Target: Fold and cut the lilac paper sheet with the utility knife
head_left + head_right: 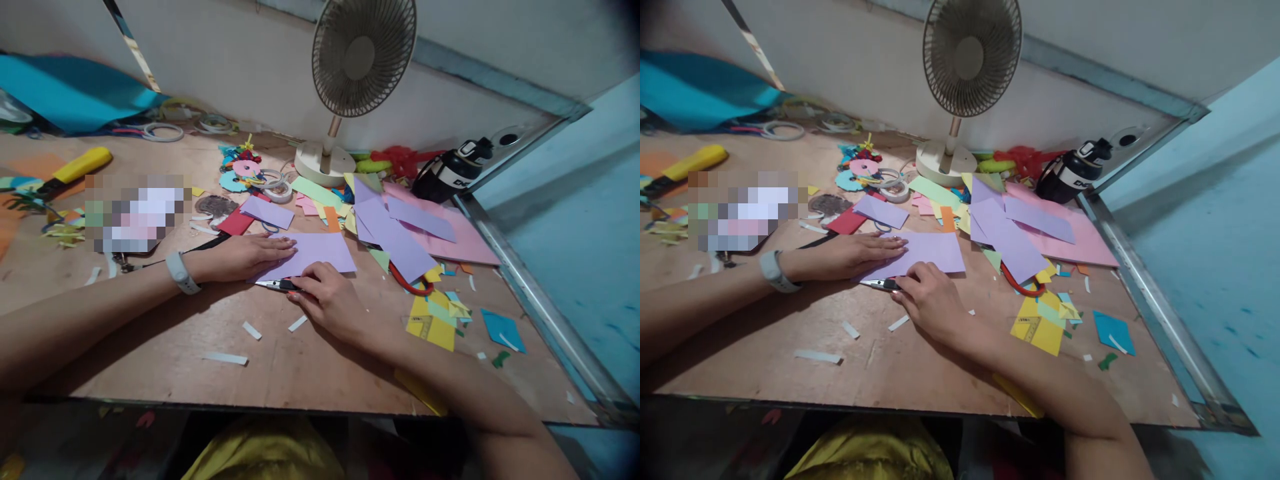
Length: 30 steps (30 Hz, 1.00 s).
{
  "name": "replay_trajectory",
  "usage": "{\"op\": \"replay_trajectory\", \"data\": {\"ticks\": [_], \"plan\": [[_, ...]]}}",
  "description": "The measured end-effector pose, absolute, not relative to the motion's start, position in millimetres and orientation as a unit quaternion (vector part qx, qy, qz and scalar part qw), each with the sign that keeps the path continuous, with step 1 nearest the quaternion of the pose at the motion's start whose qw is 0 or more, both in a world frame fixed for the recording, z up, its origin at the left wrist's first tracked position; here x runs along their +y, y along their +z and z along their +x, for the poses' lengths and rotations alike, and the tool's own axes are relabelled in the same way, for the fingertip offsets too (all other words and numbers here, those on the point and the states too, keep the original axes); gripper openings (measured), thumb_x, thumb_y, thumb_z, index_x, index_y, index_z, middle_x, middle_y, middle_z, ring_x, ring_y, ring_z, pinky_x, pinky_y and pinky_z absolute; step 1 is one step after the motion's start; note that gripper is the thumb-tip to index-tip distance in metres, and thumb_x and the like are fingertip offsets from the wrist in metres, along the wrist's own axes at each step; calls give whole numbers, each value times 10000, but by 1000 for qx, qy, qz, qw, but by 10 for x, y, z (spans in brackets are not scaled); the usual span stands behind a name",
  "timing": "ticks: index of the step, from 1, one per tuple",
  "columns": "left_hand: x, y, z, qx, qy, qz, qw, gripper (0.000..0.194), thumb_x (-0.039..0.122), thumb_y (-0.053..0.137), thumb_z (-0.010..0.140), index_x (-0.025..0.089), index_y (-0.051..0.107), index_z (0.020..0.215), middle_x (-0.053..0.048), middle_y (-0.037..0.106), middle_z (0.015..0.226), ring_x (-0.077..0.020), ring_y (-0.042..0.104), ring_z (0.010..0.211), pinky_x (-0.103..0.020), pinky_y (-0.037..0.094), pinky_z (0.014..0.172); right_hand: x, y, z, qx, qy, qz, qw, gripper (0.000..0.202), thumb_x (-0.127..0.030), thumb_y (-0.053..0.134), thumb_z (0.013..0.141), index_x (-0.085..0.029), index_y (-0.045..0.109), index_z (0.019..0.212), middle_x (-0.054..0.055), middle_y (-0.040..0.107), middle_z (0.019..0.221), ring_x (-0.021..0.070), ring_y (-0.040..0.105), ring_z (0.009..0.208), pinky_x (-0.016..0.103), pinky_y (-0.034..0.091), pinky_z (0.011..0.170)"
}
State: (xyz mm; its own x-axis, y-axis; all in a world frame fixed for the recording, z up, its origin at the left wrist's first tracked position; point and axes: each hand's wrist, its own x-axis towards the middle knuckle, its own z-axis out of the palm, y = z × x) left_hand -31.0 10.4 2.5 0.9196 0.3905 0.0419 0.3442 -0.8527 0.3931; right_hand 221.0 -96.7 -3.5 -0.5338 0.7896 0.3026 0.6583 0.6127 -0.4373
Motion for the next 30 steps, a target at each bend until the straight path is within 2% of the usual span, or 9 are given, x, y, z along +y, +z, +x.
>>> {"op": "replay_trajectory", "data": {"ticks": [10,16,19,21,24,28,30], "plan": [[160,-37,-351,182,60,963,189,497,267,357,1132,224,478,1613,-68,432,1679,-221,348,1596,-433,229,1340,-935,-13,2213,-883,116,-396,224,170,-273,668,1032,-175,766,1131,108,695,1064,231,607,959,379,529,844],[165,-74,-343,202,66,960,181,516,360,257,1166,251,438,1636,-39,434,1679,-201,357,1592,-419,229,1340,-1032,45,2224,-909,143,-326,217,127,-274,671,1034,-192,755,1084,89,724,1059,204,632,933,349,542,832],[115,-58,-345,203,57,962,171,534,425,284,1168,252,388,1661,-40,389,1700,-204,311,1611,-419,178,1350,-1070,149,2381,-910,130,-314,237,185,-280,629,1055,-186,742,1167,103,734,1100,211,661,955,359,564,839],[74,-47,-350,206,53,964,156,613,543,409,1129,255,374,1669,-59,341,1717,-241,284,1620,-433,149,1353,-1028,230,2602,-884,102,-358,284,262,-311,608,1066,-184,730,1260,120,727,1141,227,672,1006,378,576,858],[26,-32,-352,213,58,965,142,789,667,560,1033,270,347,1680,-75,316,1722,-279,268,1622,-432,127,1356,-844,297,3083,-813,58,-459,353,259,-328,629,1052,-228,755,1254,94,725,1084,233,690,984,393,584,854],[-5,-11,-341,207,64,965,150,763,653,543,1048,281,338,1682,-63,377,1696,-253,312,1606,-404,140,1356,-522,207,3764,-735,-62,-570,362,281,-394,645,1010,-191,800,1130,119,723,1008,293,686,977,463,571,875],[-20,-2,-339,200,66,966,149,720,627,538,1061,281,370,1670,-58,400,1685,-241,336,1597,-398,138,1358,-417,116,3989,-709,-97,-609,343,325,-404,616,1007,-169,799,1139,140,716,1002,318,677,1002,490,567,896]]}}
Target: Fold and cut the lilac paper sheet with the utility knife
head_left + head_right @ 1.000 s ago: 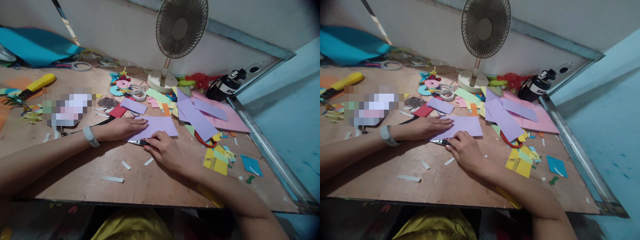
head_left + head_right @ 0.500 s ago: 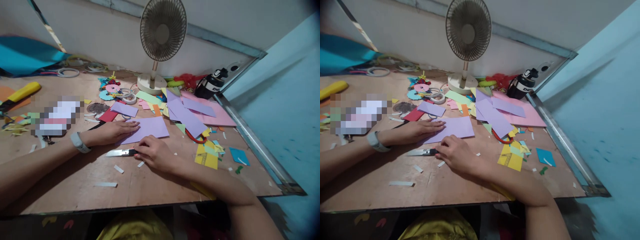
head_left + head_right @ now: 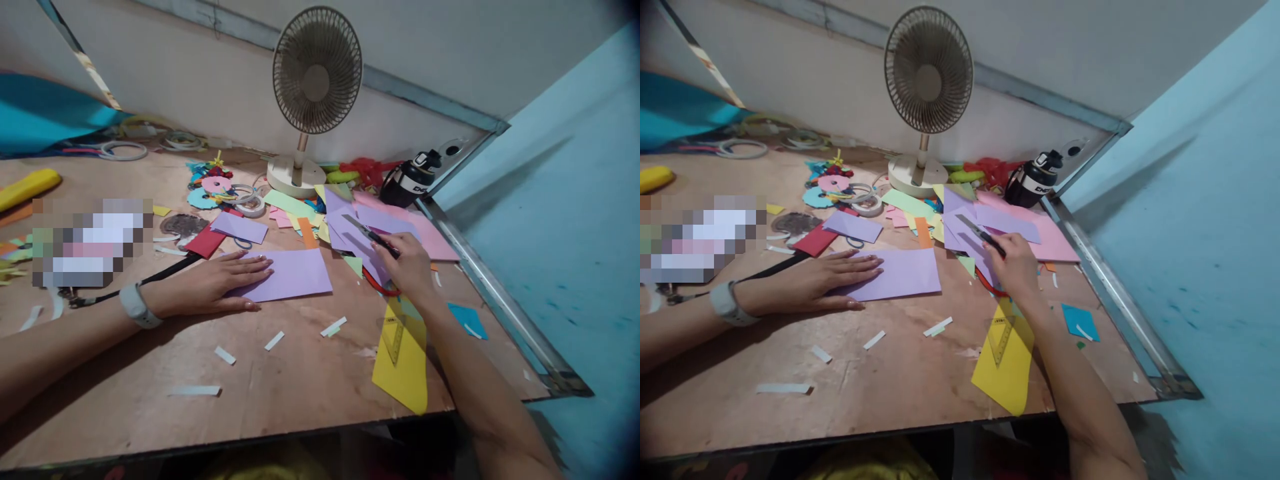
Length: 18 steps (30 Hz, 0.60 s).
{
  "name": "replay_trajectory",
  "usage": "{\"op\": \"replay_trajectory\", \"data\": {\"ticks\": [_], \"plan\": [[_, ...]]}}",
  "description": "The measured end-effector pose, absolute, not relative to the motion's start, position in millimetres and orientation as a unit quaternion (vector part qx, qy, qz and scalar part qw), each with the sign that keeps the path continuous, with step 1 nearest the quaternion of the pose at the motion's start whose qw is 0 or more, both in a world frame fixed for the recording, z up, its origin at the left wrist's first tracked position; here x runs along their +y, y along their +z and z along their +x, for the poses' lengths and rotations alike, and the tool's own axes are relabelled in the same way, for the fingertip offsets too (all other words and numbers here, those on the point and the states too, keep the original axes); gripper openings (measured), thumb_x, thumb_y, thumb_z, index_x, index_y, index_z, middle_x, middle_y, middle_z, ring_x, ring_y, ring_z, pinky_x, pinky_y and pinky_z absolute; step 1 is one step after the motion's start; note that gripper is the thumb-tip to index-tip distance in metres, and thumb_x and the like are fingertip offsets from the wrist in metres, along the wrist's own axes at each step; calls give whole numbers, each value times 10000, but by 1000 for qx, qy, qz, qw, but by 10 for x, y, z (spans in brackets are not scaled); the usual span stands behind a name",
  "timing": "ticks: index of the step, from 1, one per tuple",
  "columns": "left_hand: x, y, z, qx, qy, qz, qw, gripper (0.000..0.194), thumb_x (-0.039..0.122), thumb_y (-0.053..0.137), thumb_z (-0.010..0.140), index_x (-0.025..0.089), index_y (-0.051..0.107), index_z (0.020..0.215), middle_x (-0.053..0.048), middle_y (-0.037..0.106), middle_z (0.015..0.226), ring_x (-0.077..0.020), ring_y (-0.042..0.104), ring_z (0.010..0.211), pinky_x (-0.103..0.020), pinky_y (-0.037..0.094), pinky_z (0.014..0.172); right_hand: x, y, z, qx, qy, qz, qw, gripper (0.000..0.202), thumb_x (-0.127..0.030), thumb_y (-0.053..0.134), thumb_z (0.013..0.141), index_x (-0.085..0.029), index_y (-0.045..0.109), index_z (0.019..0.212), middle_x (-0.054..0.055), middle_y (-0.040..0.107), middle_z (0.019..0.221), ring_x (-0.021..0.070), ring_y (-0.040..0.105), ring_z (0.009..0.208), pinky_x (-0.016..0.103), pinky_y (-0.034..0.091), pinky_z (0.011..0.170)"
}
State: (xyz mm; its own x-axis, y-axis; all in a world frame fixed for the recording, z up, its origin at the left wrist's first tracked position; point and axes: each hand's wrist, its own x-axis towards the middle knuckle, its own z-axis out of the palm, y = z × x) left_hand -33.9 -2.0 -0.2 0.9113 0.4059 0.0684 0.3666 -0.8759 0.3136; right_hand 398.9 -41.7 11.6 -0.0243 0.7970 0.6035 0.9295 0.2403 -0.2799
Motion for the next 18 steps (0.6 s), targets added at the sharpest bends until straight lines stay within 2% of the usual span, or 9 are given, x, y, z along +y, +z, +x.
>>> {"op": "replay_trajectory", "data": {"ticks": [3,6,9,11,12,15,18], "plan": [[-52,6,-340,191,65,968,148,648,571,526,1086,289,401,1656,-47,429,1672,-224,363,1585,-389,153,1357,-385,15,4069,-700,-120,-637,300,351,-385,593,1004,-150,784,1181,170,718,1045,349,669,1045,536,554,936],[-77,11,-341,186,71,967,157,606,534,529,1095,316,412,1649,-36,456,1657,-220,394,1568,-390,191,1353,-487,-5,3856,-741,-118,-593,293,438,-412,648,988,-155,711,1337,207,703,1250,380,642,1190,602,509,1042],[-66,11,-346,178,73,966,172,594,510,525,1101,320,409,1651,-38,455,1655,-221,399,1565,-392,200,1353,-635,-21,3521,-872,32,-421,247,620,-481,710,966,-217,576,1511,193,600,1506,340,584,1369,563,509,1115],[-43,7,-355,175,74,965,179,579,490,506,1111,317,405,1654,-36,453,1656,-215,408,1561,-381,211,1351,-708,-69,3346,-912,80,-349,199,745,-538,768,918,-229,531,1554,202,539,1587,339,529,1457,598,459,1178],[-30,4,-361,174,76,965,181,572,482,498,1115,317,404,1655,-33,454,1655,-212,418,1556,-374,220,1348,-730,-103,3288,-918,85,-337,193,679,-474,752,946,-234,542,1546,193,562,1572,323,531,1467,613,435,1200],[-11,5,-381,167,84,967,174,568,466,504,1115,316,407,1654,-26,472,1647,-210,452,1537,-368,248,1339,-750,-208,3232,-911,67,-334,231,444,-170,609,1006,-262,653,1438,133,703,1425,248,646,1362,578,481,1190],[-37,48,-391,158,105,971,147,588,446,520,1106,305,391,1663,-41,487,1640,-233,461,1534,-411,239,1342,-746,-257,3247,-894,20,-347,282,405,-74,540,1004,-260,741,1302,97,791,1257,227,746,1192,533,569,1111]]}}
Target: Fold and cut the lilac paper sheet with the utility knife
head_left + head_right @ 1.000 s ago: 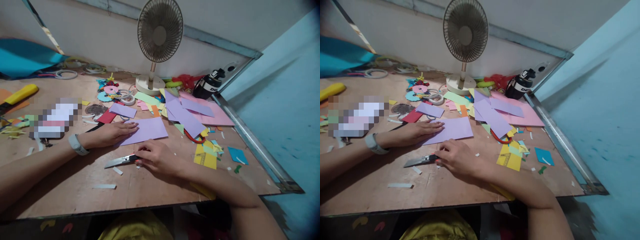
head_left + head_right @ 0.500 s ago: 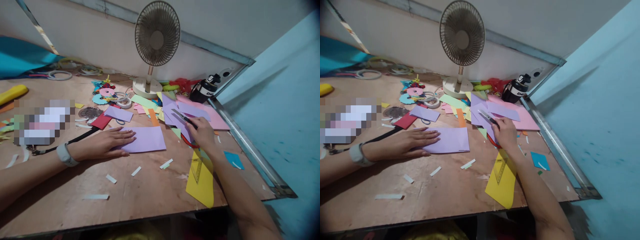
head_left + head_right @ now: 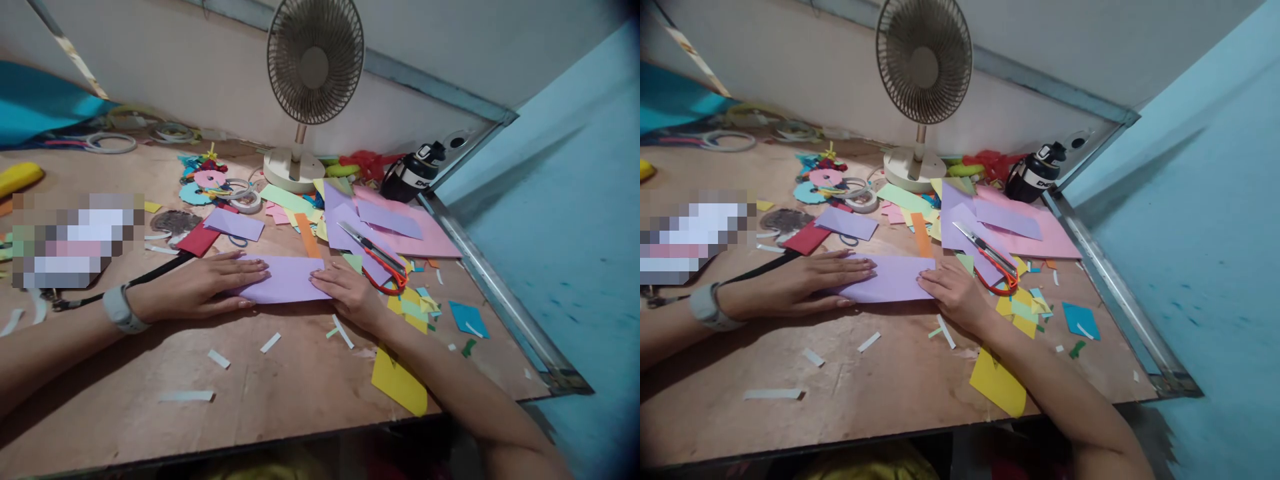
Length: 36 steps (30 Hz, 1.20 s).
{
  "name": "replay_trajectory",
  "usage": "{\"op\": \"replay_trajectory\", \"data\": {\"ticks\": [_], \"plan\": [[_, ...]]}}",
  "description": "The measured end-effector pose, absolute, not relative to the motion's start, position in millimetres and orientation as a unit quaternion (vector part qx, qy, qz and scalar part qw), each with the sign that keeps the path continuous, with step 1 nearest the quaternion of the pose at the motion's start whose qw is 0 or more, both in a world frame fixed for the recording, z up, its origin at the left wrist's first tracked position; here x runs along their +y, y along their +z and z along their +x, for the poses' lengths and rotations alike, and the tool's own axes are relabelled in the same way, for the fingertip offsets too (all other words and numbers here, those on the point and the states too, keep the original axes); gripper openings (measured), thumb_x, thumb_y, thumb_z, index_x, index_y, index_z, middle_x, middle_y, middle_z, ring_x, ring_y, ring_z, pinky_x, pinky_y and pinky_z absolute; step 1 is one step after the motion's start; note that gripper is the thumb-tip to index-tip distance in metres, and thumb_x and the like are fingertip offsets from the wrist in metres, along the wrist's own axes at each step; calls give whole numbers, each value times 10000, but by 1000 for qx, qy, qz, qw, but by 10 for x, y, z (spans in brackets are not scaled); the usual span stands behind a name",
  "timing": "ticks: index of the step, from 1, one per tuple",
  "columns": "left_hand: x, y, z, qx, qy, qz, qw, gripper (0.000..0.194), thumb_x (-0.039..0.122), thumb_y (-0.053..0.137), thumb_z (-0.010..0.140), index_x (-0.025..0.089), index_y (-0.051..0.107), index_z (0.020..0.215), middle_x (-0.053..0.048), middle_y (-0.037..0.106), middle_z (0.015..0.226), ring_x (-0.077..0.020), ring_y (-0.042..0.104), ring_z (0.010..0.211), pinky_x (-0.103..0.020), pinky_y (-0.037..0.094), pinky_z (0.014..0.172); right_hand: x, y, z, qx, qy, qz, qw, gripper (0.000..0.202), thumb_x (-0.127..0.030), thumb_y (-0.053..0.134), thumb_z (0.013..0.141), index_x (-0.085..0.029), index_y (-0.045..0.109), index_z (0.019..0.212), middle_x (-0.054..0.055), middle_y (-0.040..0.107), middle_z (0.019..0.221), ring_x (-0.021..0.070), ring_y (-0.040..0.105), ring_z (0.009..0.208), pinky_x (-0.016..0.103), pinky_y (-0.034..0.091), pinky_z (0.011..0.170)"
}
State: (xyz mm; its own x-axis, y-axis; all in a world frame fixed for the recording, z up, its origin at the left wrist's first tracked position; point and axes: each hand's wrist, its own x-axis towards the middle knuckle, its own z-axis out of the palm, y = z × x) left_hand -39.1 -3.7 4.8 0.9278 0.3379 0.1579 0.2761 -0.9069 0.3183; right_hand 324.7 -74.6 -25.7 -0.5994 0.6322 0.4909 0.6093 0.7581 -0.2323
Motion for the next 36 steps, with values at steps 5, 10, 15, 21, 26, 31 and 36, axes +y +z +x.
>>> {"op": "replay_trajectory", "data": {"ticks": [5,10,15,21,26,31,36], "plan": [[-156,147,-349,146,143,975,83,792,551,635,1020,314,300,1696,-84,479,1647,-307,479,1519,-538,168,1350,-773,-214,3186,-891,-39,-339,300,330,-65,538,997,-236,790,1125,93,829,1080,239,778,1012,469,633,921],[-245,77,-294,145,164,973,76,526,426,565,1089,314,502,1600,-37,634,1513,-246,626,1392,-448,340,1312,-783,-175,3095,-900,-62,-323,285,307,-54,510,1002,-225,762,962,62,824,944,211,752,880,401,591,816],[-240,-4,-309,149,162,972,88,372,286,478,1126,261,687,1432,-13,701,1427,-201,710,1278,-293,532,1156,-771,-149,3115,-893,6,-324,312,163,-360,695,1009,-213,765,994,92,815,986,240,746,914,421,593,857],[-256,-16,-274,149,240,954,97,297,225,563,1081,212,754,1308,-34,774,1306,-196,758,1189,-294,600,1073,-747,-157,3132,-862,88,-307,394,216,-393,706,1004,-197,768,1070,107,803,994,234,760,930,392,627,826],[-260,-2,-271,137,236,958,85,295,206,561,1072,195,757,1293,-45,781,1291,-211,763,1179,-308,622,1044,-743,-189,3137,-874,87,-308,365,181,-313,763,956,-235,762,1120,117,795,1108,253,759,1029,443,635,900],[-247,-4,-286,131,223,964,65,320,205,529,1087,204,741,1327,-47,769,1317,-206,771,1158,-322,623,1046,-745,-208,3152,-883,61,-301,356,206,-200,727,958,-225,746,1162,136,783,1172,270,746,1092,469,633,919],[-227,-7,-303,116,226,966,40,372,214,519,1105,232,653,1452,-56,731,1391,-213,728,1243,-408,512,1200,-753,-199,3177,-883,54,-306,353,288,-87,624,976,-244,743,1187,126,773,1207,253,738,1135,461,634,943]]}}
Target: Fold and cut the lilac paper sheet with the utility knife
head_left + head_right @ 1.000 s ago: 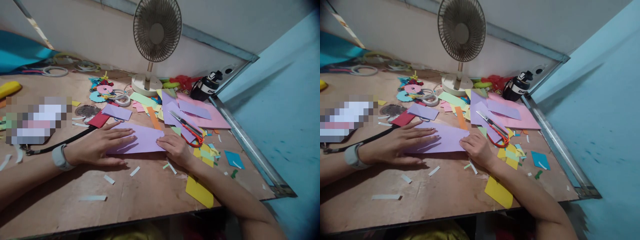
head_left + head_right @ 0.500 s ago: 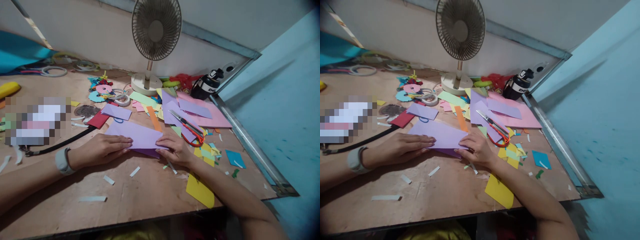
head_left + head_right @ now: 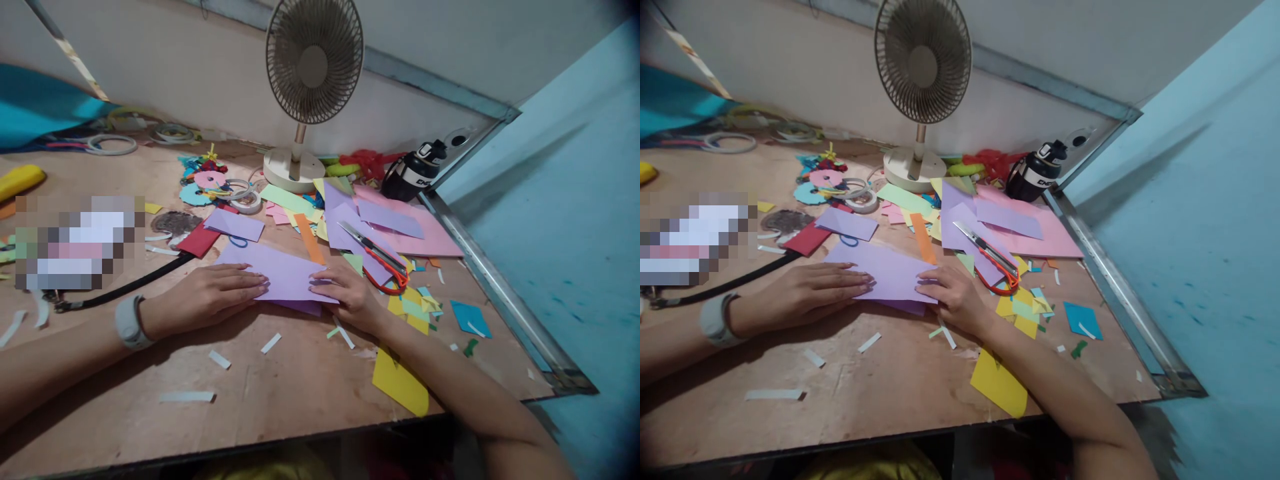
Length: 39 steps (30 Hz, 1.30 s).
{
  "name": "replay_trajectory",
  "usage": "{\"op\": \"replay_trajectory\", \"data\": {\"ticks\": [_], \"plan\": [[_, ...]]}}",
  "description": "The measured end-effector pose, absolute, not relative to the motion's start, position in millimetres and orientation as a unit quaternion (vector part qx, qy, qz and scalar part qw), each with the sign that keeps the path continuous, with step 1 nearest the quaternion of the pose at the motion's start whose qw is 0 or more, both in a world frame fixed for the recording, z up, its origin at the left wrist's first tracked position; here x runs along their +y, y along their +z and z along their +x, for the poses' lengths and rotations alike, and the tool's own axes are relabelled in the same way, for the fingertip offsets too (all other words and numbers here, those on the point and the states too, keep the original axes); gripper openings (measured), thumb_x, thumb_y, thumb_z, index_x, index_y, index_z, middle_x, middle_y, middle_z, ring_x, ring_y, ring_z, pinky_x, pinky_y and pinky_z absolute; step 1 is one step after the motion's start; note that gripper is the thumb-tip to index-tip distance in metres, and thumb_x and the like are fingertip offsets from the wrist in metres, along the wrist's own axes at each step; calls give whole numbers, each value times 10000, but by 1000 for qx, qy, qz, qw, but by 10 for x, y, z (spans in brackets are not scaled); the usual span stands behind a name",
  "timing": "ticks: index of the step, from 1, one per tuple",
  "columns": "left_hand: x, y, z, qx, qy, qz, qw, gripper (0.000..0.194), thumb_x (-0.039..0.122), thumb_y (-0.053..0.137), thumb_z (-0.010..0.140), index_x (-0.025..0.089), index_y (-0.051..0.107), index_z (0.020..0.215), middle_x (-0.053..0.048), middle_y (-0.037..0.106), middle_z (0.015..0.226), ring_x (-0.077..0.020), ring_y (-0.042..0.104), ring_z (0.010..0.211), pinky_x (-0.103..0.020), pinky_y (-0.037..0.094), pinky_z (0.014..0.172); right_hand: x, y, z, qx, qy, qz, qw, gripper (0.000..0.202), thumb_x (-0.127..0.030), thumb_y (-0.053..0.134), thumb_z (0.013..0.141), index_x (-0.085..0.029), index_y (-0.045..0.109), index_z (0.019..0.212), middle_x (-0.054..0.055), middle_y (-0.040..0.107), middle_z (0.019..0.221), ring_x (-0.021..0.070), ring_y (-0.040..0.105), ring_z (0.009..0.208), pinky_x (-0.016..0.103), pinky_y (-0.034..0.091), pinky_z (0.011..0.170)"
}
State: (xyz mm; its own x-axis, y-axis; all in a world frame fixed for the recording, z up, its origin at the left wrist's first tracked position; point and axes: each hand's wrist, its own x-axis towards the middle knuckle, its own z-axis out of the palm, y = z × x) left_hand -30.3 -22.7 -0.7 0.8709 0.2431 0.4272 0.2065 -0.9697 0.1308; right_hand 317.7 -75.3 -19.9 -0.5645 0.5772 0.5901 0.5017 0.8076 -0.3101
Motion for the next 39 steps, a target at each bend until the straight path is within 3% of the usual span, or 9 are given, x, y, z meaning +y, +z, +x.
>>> {"op": "replay_trajectory", "data": {"ticks": [5,13,21,27,32,39], "plan": [[-227,12,-331,120,225,967,-5,417,173,453,1121,234,593,1509,-66,688,1457,-231,669,1333,-447,430,1258,-788,-172,3202,-886,8,-303,350,362,-45,610,958,-260,732,1223,119,766,1251,262,718,1189,496,624,980],[-362,-70,-262,147,235,960,-32,347,199,456,1120,177,634,1417,-82,724,1398,-218,726,1225,-387,541,1154,-791,-167,3140,-910,-54,-240,335,194,-113,605,1025,-219,728,1132,101,804,1141,210,756,1005,413,643,875],[-549,-61,-201,123,223,967,5,349,162,461,1107,177,642,1404,-99,679,1463,-241,667,1327,-435,480,1220,-896,-96,3050,-920,-52,-176,345,158,-123,595,1022,-185,717,1102,104,812,1112,204,761,976,408,633,918],[-515,-33,-219,133,214,961,111,371,152,469,1106,206,679,1407,-88,690,1450,-208,691,1304,-345,546,1151,-1008,-72,3028,-919,-14,-152,362,205,-216,596,1041,-172,710,1205,108,811,1128,191,758,1005,406,595,1007],[-432,-174,-206,89,261,926,256,393,148,494,1098,240,675,1435,-108,700,1429,-213,619,1399,-442,447,1249,-946,-91,3074,-900,83,-180,389,365,-369,623,1020,-172,670,1324,173,782,1175,250,753,1067,418,604,938],[-375,-116,-174,60,214,930,293,423,80,524,1057,248,699,1403,-119,712,1405,-231,619,1399,-503,376,1285,-893,-111,3105,-891,179,-205,363,203,-319,618,1027,-250,783,1121,128,789,1152,217,750,979,373,619,870]]}}
